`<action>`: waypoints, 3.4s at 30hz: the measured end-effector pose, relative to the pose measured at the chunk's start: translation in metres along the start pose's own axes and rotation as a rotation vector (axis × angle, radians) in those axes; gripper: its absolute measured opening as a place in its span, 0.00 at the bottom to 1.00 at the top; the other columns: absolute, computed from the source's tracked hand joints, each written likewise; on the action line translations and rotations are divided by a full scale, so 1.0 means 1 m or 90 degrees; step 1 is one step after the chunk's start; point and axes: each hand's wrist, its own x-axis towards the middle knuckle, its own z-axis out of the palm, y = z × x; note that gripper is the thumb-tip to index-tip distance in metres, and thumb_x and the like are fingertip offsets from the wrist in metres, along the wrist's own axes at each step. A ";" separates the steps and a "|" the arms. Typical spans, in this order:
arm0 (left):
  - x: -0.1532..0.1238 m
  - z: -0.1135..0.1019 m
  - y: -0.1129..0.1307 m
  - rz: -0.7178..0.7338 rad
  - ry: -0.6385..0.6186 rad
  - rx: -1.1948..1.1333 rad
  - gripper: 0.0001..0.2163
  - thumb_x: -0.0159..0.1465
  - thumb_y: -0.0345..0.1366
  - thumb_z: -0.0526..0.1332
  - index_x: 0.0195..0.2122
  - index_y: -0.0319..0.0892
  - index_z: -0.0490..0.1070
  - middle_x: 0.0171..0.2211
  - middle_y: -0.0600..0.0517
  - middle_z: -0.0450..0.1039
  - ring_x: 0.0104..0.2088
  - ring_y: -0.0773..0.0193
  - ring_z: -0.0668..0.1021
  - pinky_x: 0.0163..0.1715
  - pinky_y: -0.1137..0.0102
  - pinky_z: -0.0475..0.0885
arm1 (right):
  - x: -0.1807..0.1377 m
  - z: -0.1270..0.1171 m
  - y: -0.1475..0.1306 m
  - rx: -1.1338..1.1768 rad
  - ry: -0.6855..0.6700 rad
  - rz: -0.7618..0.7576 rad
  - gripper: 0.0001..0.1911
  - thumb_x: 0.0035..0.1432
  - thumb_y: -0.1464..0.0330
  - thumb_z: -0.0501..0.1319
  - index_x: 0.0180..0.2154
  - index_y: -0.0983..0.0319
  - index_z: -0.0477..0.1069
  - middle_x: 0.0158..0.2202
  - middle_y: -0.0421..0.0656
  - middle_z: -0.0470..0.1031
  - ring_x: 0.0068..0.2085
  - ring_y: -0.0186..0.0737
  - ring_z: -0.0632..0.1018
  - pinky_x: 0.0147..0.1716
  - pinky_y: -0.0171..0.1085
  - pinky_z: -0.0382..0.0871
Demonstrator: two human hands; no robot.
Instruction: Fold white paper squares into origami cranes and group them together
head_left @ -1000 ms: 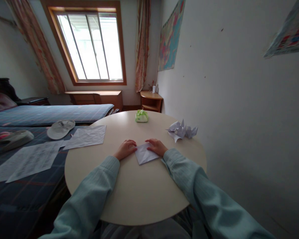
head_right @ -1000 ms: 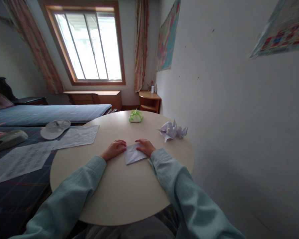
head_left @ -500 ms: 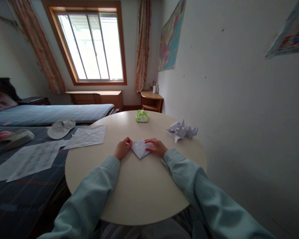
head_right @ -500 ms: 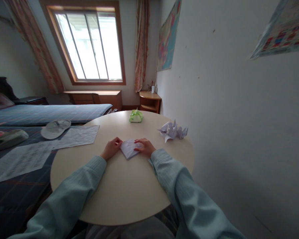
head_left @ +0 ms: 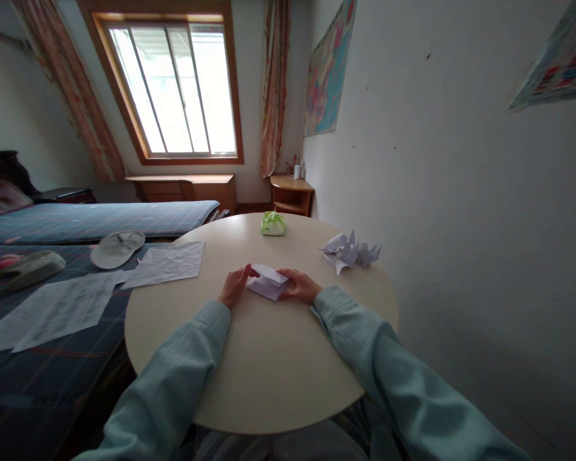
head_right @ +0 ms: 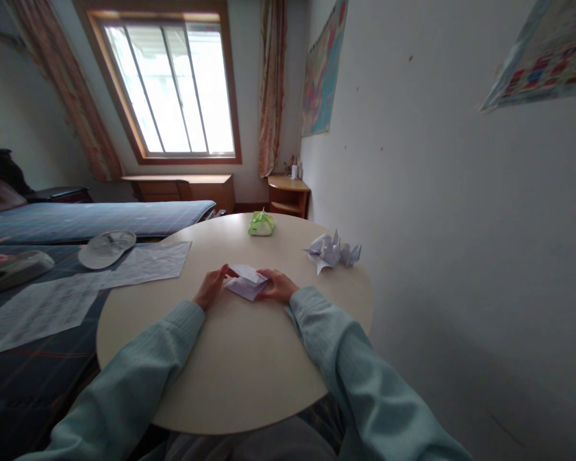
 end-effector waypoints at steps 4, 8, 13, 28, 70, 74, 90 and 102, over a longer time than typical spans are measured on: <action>-0.003 -0.001 0.003 0.013 -0.053 -0.042 0.30 0.60 0.53 0.38 0.37 0.37 0.73 0.36 0.47 0.75 0.38 0.61 0.74 0.41 0.67 0.67 | 0.002 0.002 0.004 0.031 0.013 0.004 0.31 0.40 0.59 0.64 0.47 0.63 0.64 0.45 0.46 0.69 0.46 0.42 0.70 0.48 0.41 0.62; -0.005 0.000 0.007 0.017 -0.102 -0.063 0.26 0.61 0.50 0.39 0.49 0.41 0.65 0.40 0.49 0.73 0.40 0.62 0.73 0.41 0.68 0.66 | 0.004 0.002 0.008 0.069 0.046 0.036 0.17 0.54 0.62 0.52 0.44 0.61 0.65 0.43 0.43 0.71 0.43 0.38 0.72 0.44 0.38 0.65; -0.004 0.002 0.006 0.026 -0.148 0.003 0.20 0.59 0.45 0.49 0.50 0.44 0.65 0.39 0.50 0.74 0.38 0.63 0.73 0.39 0.70 0.66 | 0.004 0.000 0.010 -0.008 0.123 0.111 0.13 0.56 0.65 0.47 0.37 0.62 0.67 0.32 0.42 0.74 0.32 0.37 0.73 0.33 0.35 0.66; 0.000 0.006 -0.002 0.075 -0.180 0.075 0.18 0.49 0.25 0.53 0.40 0.43 0.72 0.39 0.51 0.73 0.43 0.63 0.71 0.47 0.68 0.65 | 0.004 -0.001 0.038 -0.158 0.261 0.161 0.25 0.42 0.70 0.60 0.46 0.62 0.64 0.52 0.49 0.62 0.55 0.47 0.60 0.55 0.50 0.50; -0.002 0.022 0.022 0.041 -0.171 0.456 0.16 0.60 0.38 0.48 0.48 0.44 0.62 0.50 0.46 0.59 0.51 0.58 0.62 0.50 0.62 0.59 | 0.006 0.003 0.016 -0.094 0.101 0.142 0.19 0.42 0.68 0.64 0.39 0.66 0.66 0.43 0.50 0.69 0.44 0.42 0.70 0.46 0.41 0.62; -0.003 0.018 0.014 0.065 -0.217 0.420 0.19 0.61 0.39 0.47 0.53 0.42 0.58 0.55 0.46 0.56 0.55 0.59 0.59 0.53 0.62 0.55 | 0.007 0.004 0.021 -0.074 0.143 0.178 0.28 0.39 0.68 0.65 0.44 0.67 0.62 0.42 0.50 0.69 0.43 0.41 0.70 0.45 0.40 0.63; -0.005 0.019 0.015 0.070 -0.281 0.404 0.27 0.59 0.53 0.43 0.57 0.45 0.53 0.59 0.51 0.50 0.59 0.57 0.53 0.56 0.60 0.50 | 0.009 0.004 0.018 0.007 0.306 0.144 0.33 0.36 0.77 0.62 0.48 0.64 0.58 0.39 0.45 0.66 0.29 0.32 0.68 0.29 0.35 0.68; -0.005 0.020 0.010 0.056 -0.225 0.422 0.28 0.59 0.52 0.44 0.56 0.42 0.52 0.58 0.50 0.52 0.58 0.57 0.55 0.55 0.61 0.51 | 0.003 0.011 -0.001 0.089 0.204 0.015 0.10 0.44 0.76 0.57 0.32 0.62 0.71 0.35 0.42 0.73 0.38 0.35 0.73 0.38 0.37 0.69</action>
